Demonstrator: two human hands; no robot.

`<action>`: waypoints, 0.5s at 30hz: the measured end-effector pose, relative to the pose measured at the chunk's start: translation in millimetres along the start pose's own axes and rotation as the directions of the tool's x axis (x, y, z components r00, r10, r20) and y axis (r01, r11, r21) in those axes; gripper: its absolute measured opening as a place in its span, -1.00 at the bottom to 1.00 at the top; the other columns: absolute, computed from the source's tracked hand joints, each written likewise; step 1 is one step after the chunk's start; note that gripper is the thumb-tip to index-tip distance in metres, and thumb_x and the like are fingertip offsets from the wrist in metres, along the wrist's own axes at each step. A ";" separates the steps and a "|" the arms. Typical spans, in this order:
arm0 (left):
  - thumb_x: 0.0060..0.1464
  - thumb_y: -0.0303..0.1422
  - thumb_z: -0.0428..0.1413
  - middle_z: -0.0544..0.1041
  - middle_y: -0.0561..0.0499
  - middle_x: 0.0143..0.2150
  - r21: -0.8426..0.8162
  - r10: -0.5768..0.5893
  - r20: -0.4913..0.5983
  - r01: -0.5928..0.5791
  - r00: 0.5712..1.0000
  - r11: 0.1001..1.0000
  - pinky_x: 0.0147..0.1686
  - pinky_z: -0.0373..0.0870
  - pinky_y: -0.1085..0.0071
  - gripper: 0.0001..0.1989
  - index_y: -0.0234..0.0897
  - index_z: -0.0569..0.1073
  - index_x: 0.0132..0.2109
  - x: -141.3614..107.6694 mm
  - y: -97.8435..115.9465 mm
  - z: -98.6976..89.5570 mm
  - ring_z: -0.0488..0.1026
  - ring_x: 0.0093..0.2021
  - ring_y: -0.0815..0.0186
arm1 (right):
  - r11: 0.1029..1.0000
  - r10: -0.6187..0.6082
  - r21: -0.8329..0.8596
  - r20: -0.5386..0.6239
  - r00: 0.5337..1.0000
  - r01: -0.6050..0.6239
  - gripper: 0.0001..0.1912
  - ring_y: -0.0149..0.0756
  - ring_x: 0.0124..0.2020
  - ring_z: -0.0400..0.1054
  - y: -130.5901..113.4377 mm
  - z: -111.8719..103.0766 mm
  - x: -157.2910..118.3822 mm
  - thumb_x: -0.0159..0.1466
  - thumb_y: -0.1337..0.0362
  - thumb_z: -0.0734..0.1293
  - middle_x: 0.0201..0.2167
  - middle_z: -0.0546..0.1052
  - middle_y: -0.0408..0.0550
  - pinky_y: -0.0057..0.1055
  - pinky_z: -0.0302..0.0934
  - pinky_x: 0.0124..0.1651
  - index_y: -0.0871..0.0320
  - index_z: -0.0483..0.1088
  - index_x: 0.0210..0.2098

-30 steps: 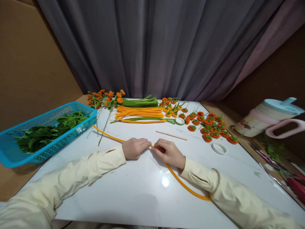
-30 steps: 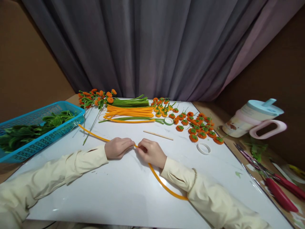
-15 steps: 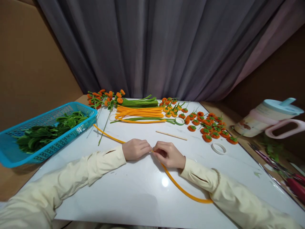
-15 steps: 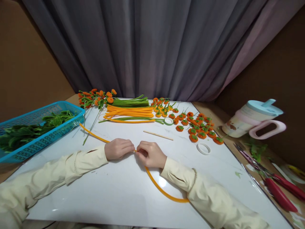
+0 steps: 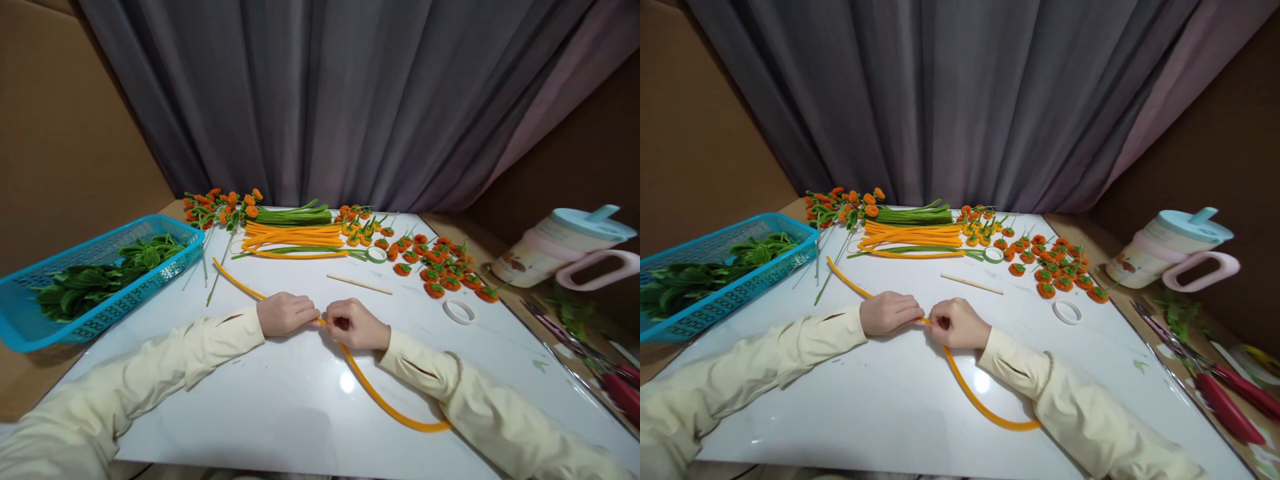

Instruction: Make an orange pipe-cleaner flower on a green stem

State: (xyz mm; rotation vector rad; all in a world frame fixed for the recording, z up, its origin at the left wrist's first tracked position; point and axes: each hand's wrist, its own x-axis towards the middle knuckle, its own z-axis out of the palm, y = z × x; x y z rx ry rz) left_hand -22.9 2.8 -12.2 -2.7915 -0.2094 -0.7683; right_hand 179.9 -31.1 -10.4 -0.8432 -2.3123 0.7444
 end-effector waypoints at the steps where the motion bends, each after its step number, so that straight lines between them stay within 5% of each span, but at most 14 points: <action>1: 0.25 -0.36 -0.17 0.41 0.04 -0.49 0.001 0.001 0.000 -0.001 1.000 1.000 -0.55 0.17 0.46 -0.78 -0.33 0.31 -0.25 -0.3 0.0 0.3 0.33 -0.49 0.38 | 0.999 0.002 0.032 0.013 1.000 -0.002 -0.81 -0.51 -0.65 0.02 0.3 -0.5 0.0 0.08 0.35 0.20 -0.68 0.21 -0.20 -0.55 -0.04 -0.54 0.20 0.20 -0.65; 15: 0.12 -0.54 -0.21 0.44 -0.02 -0.47 -0.186 0.007 0.029 -0.002 1.000 0.983 -0.53 0.17 0.43 -0.79 -0.29 0.29 -0.33 2.3 11.3 -2.7 0.33 -0.43 0.33 | 0.991 -0.061 0.127 0.113 0.992 0.046 -0.76 -0.49 -0.62 0.06 1.3 -3.8 1.3 0.11 0.29 0.24 -0.66 0.26 -0.17 -0.54 -0.01 -0.52 0.21 0.22 -0.66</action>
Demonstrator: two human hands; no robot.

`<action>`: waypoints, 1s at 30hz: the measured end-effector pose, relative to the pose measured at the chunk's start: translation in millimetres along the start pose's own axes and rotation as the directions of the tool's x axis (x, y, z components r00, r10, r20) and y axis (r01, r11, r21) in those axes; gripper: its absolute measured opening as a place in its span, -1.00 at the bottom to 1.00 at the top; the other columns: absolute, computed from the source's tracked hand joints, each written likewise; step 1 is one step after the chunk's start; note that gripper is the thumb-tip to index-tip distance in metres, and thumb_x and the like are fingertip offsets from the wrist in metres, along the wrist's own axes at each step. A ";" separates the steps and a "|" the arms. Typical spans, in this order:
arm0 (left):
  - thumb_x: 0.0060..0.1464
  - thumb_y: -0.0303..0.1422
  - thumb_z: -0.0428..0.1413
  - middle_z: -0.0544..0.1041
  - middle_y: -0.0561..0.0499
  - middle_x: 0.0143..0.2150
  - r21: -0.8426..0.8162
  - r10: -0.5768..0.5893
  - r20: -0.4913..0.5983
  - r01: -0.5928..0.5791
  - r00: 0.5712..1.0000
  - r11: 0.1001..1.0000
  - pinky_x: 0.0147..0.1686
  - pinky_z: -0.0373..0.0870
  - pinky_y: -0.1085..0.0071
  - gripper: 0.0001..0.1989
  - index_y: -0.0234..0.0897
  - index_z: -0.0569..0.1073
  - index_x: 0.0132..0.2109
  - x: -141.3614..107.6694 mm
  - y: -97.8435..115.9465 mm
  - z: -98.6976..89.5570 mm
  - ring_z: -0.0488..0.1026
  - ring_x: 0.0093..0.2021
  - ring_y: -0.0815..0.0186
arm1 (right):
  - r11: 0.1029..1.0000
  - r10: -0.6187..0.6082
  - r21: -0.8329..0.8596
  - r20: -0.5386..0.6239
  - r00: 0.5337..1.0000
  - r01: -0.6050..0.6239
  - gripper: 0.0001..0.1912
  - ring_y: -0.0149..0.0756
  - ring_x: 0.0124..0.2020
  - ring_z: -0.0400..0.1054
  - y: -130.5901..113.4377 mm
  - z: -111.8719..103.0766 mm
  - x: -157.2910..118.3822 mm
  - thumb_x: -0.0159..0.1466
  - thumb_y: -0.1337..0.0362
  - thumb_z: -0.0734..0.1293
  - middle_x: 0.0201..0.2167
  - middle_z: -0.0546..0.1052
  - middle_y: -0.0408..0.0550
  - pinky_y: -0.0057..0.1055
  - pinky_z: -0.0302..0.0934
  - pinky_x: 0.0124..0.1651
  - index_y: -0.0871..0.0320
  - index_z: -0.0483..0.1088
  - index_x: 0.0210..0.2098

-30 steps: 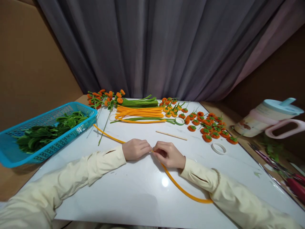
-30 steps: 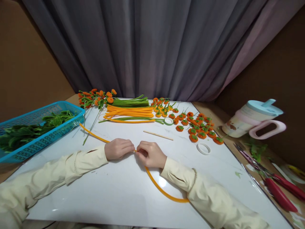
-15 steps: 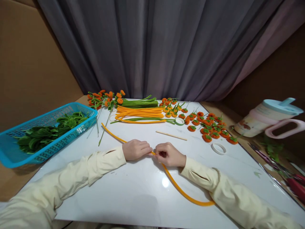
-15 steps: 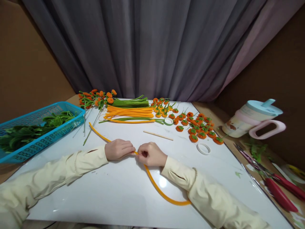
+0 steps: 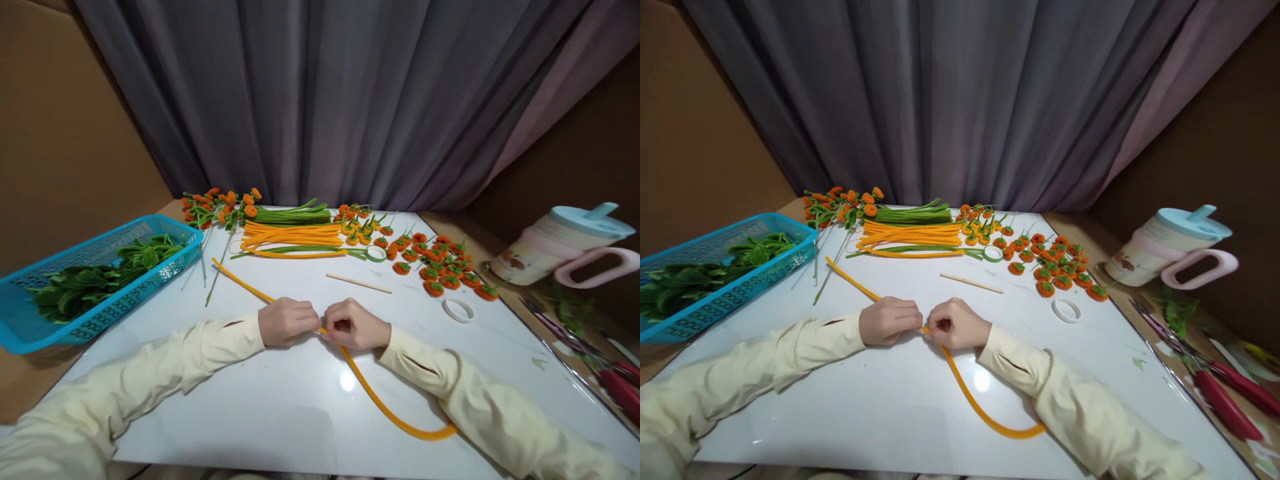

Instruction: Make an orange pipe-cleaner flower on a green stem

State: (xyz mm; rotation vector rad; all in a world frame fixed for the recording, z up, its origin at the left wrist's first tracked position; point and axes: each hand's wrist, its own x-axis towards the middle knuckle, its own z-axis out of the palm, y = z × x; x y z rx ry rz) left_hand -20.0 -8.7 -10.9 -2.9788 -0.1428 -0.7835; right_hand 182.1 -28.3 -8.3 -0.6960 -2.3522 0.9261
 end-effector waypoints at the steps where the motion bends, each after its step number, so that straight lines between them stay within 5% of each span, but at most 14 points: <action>1: 0.12 -0.54 -0.21 0.45 -0.03 -0.47 0.001 0.002 -0.004 -0.002 1.000 1.000 -0.52 0.17 0.43 -0.79 -0.29 0.29 -0.33 0.2 0.0 0.0 0.33 -0.43 0.33 | 1.000 0.007 0.014 0.006 1.000 -0.007 -0.75 -0.49 -0.61 0.06 0.1 -0.5 0.3 0.12 0.27 0.25 -0.66 0.26 -0.17 -0.54 -0.01 -0.52 0.21 0.24 -0.65; 12: 0.18 -0.45 -0.13 0.48 -0.04 -0.41 -0.130 -0.103 -0.036 0.097 0.994 0.987 -0.45 0.28 0.49 -0.86 -0.33 0.32 -0.22 -0.9 -0.4 -0.1 0.40 -0.40 0.36 | 0.949 0.171 0.249 0.117 0.978 -0.196 -0.61 -0.53 -0.62 -0.04 2.3 -10.0 1.3 0.11 0.07 0.31 -0.67 0.22 -0.18 -0.54 -0.12 -0.59 0.29 0.30 -0.62; 17: 0.16 -0.51 -0.15 0.51 -0.06 -0.36 -0.072 -0.052 -0.056 0.048 0.997 0.996 -0.48 0.28 0.50 -0.78 -0.32 0.32 -0.11 -2.6 -1.7 1.2 0.43 -0.37 0.35 | 0.908 0.213 0.334 0.150 0.966 -0.252 -0.57 -0.53 -0.61 -0.06 3.1 -14.1 0.9 0.09 0.02 0.34 -0.68 0.21 -0.19 -0.53 -0.16 -0.58 0.31 0.30 -0.61; 30: 0.20 -0.44 -0.16 0.46 -0.05 -0.41 -0.175 -0.148 -0.004 0.145 0.989 0.974 -0.43 0.30 0.50 -0.83 -0.33 0.31 -0.24 -0.5 1.5 0.6 0.41 -0.39 0.36 | 0.913 0.233 0.303 0.159 0.959 -0.272 -0.55 -0.54 -0.62 -0.06 1.8 -15.1 1.3 0.07 0.00 0.34 -0.68 0.22 -0.19 -0.53 -0.16 -0.58 0.32 0.34 -0.60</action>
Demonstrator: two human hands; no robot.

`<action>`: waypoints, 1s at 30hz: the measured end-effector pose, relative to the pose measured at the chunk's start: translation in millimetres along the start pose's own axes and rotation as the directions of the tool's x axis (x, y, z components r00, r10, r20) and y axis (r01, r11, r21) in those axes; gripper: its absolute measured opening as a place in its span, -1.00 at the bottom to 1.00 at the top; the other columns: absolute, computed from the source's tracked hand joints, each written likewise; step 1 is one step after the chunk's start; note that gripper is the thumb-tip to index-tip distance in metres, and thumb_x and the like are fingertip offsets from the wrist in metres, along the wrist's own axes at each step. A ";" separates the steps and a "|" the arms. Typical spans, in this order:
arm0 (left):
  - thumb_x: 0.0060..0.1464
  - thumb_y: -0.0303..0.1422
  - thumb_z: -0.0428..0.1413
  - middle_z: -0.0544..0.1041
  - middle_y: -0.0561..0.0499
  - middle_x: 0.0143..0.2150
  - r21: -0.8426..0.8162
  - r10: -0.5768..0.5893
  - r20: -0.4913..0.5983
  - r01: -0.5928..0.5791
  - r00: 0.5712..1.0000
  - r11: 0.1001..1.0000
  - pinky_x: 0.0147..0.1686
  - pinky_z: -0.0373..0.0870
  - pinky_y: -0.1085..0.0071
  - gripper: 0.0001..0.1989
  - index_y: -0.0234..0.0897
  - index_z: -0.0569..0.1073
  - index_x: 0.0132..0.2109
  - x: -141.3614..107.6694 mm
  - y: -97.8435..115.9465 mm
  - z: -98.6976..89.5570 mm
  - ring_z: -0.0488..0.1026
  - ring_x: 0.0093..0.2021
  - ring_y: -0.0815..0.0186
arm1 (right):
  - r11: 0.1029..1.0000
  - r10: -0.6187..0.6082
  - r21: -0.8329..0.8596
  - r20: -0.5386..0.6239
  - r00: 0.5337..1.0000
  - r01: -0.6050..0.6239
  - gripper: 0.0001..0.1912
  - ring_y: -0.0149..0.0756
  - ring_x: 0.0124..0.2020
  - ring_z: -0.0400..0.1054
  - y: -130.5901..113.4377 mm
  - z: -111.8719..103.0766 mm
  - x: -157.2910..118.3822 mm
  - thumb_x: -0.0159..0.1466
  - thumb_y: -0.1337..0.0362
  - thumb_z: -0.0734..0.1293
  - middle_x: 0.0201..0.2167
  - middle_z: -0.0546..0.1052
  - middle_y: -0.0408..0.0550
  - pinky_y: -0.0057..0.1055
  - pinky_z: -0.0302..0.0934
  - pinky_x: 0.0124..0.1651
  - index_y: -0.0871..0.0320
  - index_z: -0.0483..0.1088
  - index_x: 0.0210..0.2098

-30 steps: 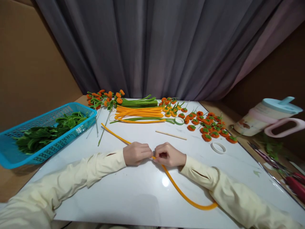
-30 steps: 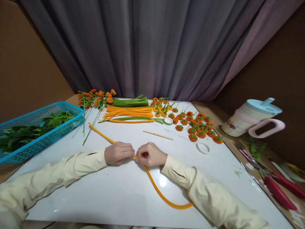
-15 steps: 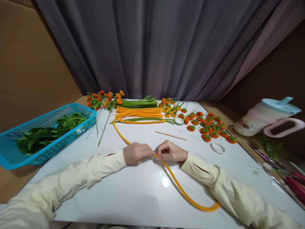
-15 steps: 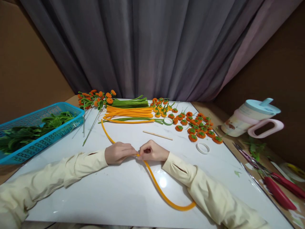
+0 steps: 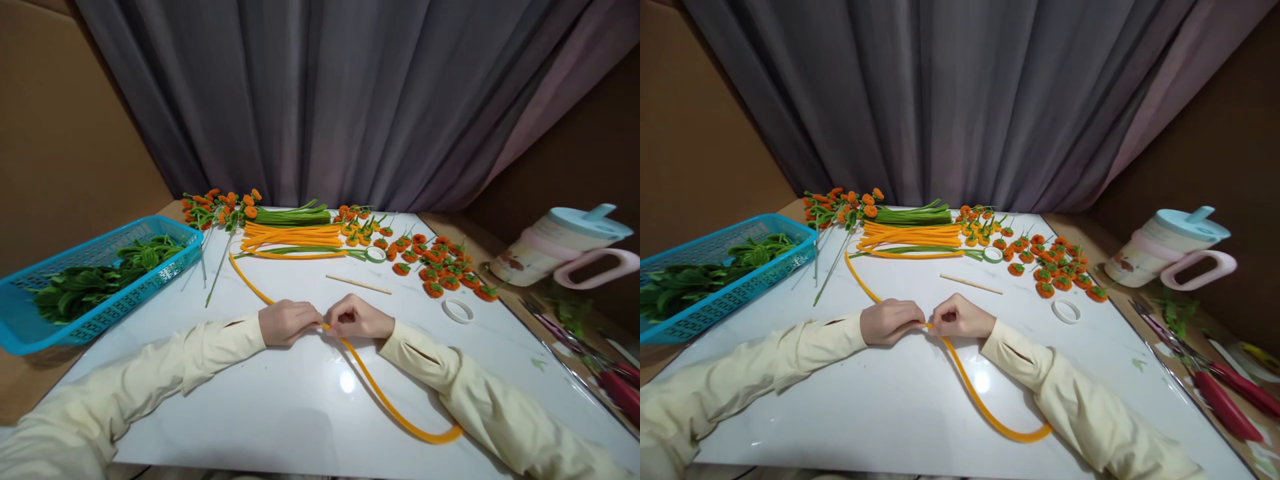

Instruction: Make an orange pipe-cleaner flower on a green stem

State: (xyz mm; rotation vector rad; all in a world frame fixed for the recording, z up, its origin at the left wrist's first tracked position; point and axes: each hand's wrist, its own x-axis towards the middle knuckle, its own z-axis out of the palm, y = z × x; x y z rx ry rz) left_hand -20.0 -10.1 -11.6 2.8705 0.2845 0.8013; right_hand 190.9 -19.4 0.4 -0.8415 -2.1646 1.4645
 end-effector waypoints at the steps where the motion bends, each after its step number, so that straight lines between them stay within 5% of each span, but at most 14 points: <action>1: 0.21 -0.42 -0.15 0.46 -0.05 -0.41 -0.012 -0.018 0.001 0.018 1.000 1.000 -0.42 0.31 0.50 -0.84 -0.33 0.31 -0.24 0.0 0.2 -0.6 0.41 -0.39 0.36 | 1.000 0.001 0.004 0.001 1.000 -0.001 -0.55 -0.54 -0.62 -0.06 -0.1 0.0 -0.1 0.07 0.00 0.34 -0.68 0.23 -0.18 -0.53 -0.16 -0.58 0.32 0.34 -0.60; 20: 0.21 -0.38 -0.13 0.48 -0.05 -0.39 0.055 -0.005 0.021 0.004 1.000 0.998 -0.44 0.29 0.50 -0.82 -0.34 0.33 -0.19 1.1 -0.5 -2.5 0.42 -0.38 0.36 | 0.998 -0.023 0.051 0.010 1.000 0.023 -0.62 -0.53 -0.61 -0.04 1.6 -0.7 -0.9 0.08 0.09 0.35 -0.66 0.25 -0.17 -0.53 -0.14 -0.57 0.33 0.34 -0.61; 30: 0.10 -0.52 -0.14 0.45 -0.03 -0.41 0.185 0.107 0.056 -0.115 0.993 0.976 -0.55 0.20 0.48 -0.83 -0.28 0.33 -0.29 -1.2 -3.3 -0.6 0.38 -0.41 0.35 | 0.998 -0.033 -0.050 0.006 0.999 0.034 -0.59 -0.54 -0.63 -0.06 2.0 1.6 0.5 0.08 0.04 0.32 -0.69 0.24 -0.18 -0.54 -0.13 -0.60 0.31 0.35 -0.61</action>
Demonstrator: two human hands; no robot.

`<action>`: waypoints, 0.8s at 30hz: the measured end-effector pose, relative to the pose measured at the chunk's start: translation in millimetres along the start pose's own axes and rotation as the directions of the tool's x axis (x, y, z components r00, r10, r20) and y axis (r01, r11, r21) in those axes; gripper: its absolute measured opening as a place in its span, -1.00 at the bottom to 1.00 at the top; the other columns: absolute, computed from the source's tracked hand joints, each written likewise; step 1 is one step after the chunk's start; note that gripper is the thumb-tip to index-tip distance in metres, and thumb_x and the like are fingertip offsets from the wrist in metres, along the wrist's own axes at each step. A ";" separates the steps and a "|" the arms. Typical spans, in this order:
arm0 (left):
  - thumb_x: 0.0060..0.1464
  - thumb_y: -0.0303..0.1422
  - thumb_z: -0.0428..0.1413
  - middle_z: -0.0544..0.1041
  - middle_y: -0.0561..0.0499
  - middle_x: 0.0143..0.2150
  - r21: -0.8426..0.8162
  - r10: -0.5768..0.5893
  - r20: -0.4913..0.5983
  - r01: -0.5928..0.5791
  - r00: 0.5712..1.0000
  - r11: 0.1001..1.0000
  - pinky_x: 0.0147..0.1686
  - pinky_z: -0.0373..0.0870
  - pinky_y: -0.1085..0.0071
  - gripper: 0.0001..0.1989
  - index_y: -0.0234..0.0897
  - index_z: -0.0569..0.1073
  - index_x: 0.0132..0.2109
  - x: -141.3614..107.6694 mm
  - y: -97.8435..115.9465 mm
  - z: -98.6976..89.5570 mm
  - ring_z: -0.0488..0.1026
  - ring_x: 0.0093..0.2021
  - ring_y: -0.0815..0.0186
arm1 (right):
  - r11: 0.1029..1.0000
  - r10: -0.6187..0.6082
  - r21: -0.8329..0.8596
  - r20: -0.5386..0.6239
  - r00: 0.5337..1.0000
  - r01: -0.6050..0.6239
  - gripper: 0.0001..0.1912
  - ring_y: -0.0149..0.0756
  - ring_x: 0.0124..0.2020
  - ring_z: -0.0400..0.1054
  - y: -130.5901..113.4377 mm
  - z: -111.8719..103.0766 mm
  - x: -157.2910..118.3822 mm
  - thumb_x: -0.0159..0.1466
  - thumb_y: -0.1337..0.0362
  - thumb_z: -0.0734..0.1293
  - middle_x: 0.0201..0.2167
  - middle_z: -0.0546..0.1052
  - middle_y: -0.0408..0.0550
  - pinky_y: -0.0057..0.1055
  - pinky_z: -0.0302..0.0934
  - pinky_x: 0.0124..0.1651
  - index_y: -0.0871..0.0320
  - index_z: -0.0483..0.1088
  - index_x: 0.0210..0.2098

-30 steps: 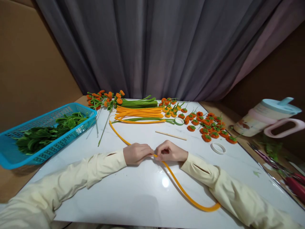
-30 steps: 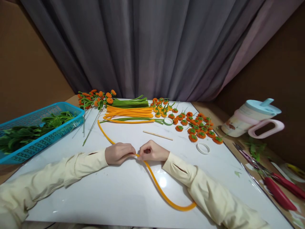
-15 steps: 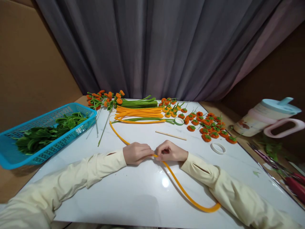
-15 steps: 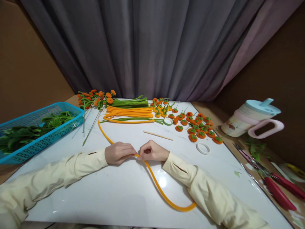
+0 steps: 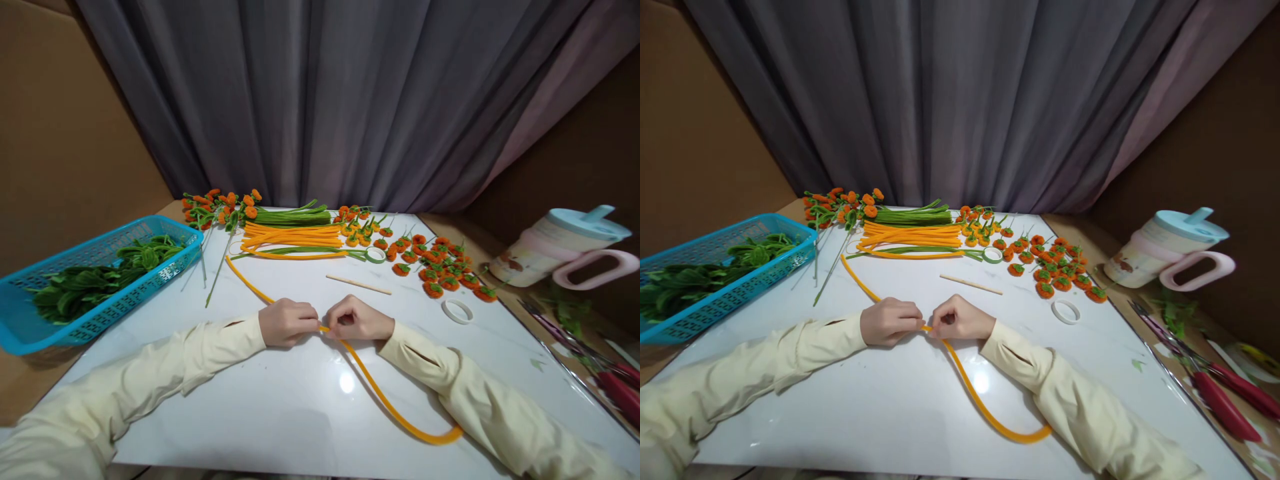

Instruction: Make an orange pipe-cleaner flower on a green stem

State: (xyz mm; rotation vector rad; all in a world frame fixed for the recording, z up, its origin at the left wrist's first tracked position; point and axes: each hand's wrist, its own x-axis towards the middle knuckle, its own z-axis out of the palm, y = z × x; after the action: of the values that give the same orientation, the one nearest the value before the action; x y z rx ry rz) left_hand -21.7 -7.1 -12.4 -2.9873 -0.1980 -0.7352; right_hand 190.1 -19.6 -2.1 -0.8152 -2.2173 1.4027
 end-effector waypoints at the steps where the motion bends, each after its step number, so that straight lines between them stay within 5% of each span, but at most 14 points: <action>1: 0.08 -0.53 -0.14 0.45 -0.02 -0.41 0.003 0.003 -0.001 -0.003 1.000 1.000 -0.55 0.19 0.48 -0.83 -0.28 0.33 -0.29 -0.2 -0.1 0.2 0.38 -0.40 0.36 | 1.000 -0.005 -0.004 -0.003 1.000 0.005 -0.59 -0.54 -0.63 -0.06 0.1 0.5 0.1 0.09 0.04 0.32 -0.69 0.24 -0.18 -0.55 -0.13 -0.60 0.31 0.35 -0.61; 8: 0.08 -0.53 -0.14 0.45 -0.02 -0.43 0.001 -0.028 -0.017 0.028 0.999 1.000 -0.56 0.16 0.48 -0.78 -0.27 0.37 -0.37 -1.3 1.7 1.9 0.36 -0.44 0.37 | 1.000 -0.023 -0.001 -0.015 1.000 0.023 -0.67 -0.53 -0.63 -0.05 -1.0 2.7 0.1 0.09 0.14 0.32 -0.69 0.20 -0.20 -0.55 -0.11 -0.59 0.31 0.35 -0.62; 12: 0.14 -0.43 -0.12 0.46 -0.04 -0.41 -0.216 -0.147 0.048 0.154 0.988 0.964 -0.49 0.22 0.52 -0.80 -0.30 0.40 -0.32 1.7 2.5 -1.8 0.36 -0.42 0.38 | 1.000 -0.009 -0.001 -0.014 1.000 0.009 -0.67 -0.54 -0.62 -0.03 -1.3 2.2 0.0 0.08 0.14 0.32 -0.67 0.24 -0.18 -0.55 -0.11 -0.58 0.31 0.35 -0.62; 18: 0.09 -0.30 0.02 0.35 0.08 -0.62 -0.619 -0.334 0.317 0.460 0.888 0.636 -0.62 0.14 0.60 -0.77 -0.40 0.45 -0.34 7.9 -4.4 -12.0 0.18 -0.64 0.51 | 0.999 -0.036 -0.009 -0.005 0.999 0.036 -0.67 -0.53 -0.63 -0.03 -0.8 0.5 -0.3 0.09 0.14 0.31 -0.67 0.27 -0.17 -0.55 -0.11 -0.59 0.32 0.36 -0.60; 21: 0.09 -0.29 0.03 0.38 0.06 -0.61 -0.738 -0.326 0.418 0.526 0.848 0.423 -0.58 0.20 0.63 -0.76 -0.42 0.43 -0.33 7.5 -6.0 -11.6 0.26 -0.61 0.50 | 0.999 -0.035 -0.002 -0.005 0.999 0.035 -0.67 -0.54 -0.63 -0.05 -1.2 0.2 -0.4 0.09 0.14 0.32 -0.68 0.25 -0.18 -0.56 -0.11 -0.59 0.32 0.36 -0.60; 24: 0.07 -0.28 0.07 0.41 0.04 -0.60 -0.775 -0.333 0.427 0.530 0.841 0.345 -0.55 0.24 0.63 -0.77 -0.41 0.43 -0.34 5.6 -4.9 -8.6 0.32 -0.59 0.48 | 0.999 -0.033 0.009 0.003 0.999 0.033 -0.68 -0.54 -0.63 -0.05 -1.6 0.3 -0.1 0.09 0.15 0.32 -0.68 0.26 -0.17 -0.56 -0.11 -0.60 0.32 0.36 -0.60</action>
State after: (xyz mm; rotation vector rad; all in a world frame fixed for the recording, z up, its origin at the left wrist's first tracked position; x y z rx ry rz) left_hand -21.4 -2.4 -2.0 -4.1034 -0.9667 -0.7108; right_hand 189.7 -20.4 -0.8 -0.7706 -2.2146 1.3987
